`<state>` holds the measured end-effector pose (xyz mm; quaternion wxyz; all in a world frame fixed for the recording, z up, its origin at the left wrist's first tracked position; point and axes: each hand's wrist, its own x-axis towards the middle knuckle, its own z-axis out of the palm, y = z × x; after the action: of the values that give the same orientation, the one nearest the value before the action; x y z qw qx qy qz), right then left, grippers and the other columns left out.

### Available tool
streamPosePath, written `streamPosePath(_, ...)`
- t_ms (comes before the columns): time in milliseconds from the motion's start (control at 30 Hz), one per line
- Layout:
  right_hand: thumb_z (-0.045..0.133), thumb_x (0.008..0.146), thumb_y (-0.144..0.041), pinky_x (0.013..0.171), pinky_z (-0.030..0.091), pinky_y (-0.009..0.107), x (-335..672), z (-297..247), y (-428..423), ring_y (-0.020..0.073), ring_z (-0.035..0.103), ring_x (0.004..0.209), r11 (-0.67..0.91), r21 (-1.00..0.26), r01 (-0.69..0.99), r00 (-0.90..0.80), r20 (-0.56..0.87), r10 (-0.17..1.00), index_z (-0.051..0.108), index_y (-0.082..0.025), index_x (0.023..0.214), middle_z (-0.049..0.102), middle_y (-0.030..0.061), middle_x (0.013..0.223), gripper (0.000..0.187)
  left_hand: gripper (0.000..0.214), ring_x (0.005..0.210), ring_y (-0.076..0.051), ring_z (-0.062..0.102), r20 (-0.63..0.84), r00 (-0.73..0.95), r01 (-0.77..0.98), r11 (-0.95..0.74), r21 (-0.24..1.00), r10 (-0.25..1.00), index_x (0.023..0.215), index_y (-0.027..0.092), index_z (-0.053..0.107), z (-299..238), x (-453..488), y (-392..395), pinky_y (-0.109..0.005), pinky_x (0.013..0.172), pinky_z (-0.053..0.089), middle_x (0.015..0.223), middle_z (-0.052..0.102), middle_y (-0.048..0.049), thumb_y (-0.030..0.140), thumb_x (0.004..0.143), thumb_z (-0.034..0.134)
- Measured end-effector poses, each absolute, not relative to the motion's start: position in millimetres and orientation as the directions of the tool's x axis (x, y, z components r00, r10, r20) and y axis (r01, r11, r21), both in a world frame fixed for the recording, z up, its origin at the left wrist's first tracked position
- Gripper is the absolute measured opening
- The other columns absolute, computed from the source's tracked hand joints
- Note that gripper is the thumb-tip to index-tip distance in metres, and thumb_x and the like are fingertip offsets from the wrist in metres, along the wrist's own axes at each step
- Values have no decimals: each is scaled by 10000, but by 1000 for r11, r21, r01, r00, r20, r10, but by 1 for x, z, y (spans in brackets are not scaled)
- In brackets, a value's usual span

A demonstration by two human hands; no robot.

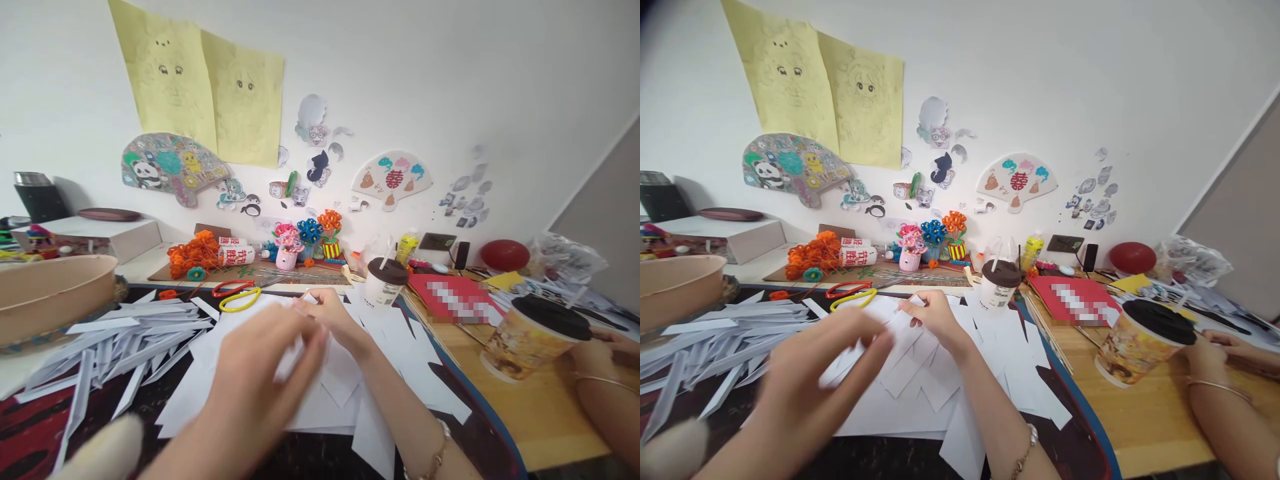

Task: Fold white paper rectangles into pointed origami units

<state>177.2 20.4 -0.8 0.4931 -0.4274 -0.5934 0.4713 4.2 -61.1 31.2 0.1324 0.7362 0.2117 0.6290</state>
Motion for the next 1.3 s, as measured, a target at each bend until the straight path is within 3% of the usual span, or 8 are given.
streamPosePath(133,740,661,-524,455,356,233,179,-2,24,113,491,482,223,-974,37,-56,221,974,629,-152,631,550,-5,550,390,175,626,-177,540,543,231,612,-554,565,807,717,193,613,36,14,6,-278,561,359,711,634,-16,312,834,560)
streamPosePath(200,728,670,-541,449,352,235,179,-5,27,116,489,480,236,-971,35,-6,236,972,641,-149,669,552,0,558,401,232,604,-177,536,408,238,626,-461,629,881,725,185,601,25,15,23,-277,563,346,682,632,-18,353,850,497)
streamPosePath(467,777,609,-542,477,381,247,173,-6,24,118,489,487,224,-974,-41,-23,225,974,645,-158,683,575,0,575,412,296,629,-143,517,384,385,345,-517,784,839,729,161,599,7,18,20,-239,567,350,679,620,-9,385,857,454)
streamPosePath(667,823,547,-488,469,375,252,171,-9,23,116,479,473,201,-978,-61,4,202,979,655,-140,595,557,6,533,389,264,572,-119,438,377,414,359,-529,769,828,602,168,523,4,19,21,-232,554,320,577,522,21,323,809,465)
streamPosePath(900,796,554,-519,444,349,258,209,-10,40,100,433,467,267,-953,-147,285,217,933,644,-166,669,573,9,609,402,180,536,-131,480,320,424,399,-492,774,847,600,175,552,6,9,20,-232,540,340,518,536,23,253,747,484)
streamPosePath(1000,776,550,-572,431,344,269,218,-9,44,97,406,464,299,-937,-183,353,221,909,635,-180,709,592,21,676,446,217,582,-147,510,339,355,427,-474,770,871,627,177,557,10,2,23,-240,568,359,583,581,1,295,786,469)
streamPosePath(1167,820,542,-534,461,398,267,194,-8,35,110,467,481,263,-943,-205,202,222,954,665,-149,696,573,13,605,443,313,704,-174,556,367,282,435,-459,775,886,791,180,620,8,7,26,-255,622,393,794,669,-40,429,849,441)
streamPosePath(1300,835,545,-509,503,424,270,181,-5,27,120,509,512,232,-953,-195,91,218,972,685,-136,700,603,25,629,431,326,604,-158,535,324,288,424,-423,801,901,731,162,625,2,10,28,-245,566,383,690,668,-43,440,827,483)
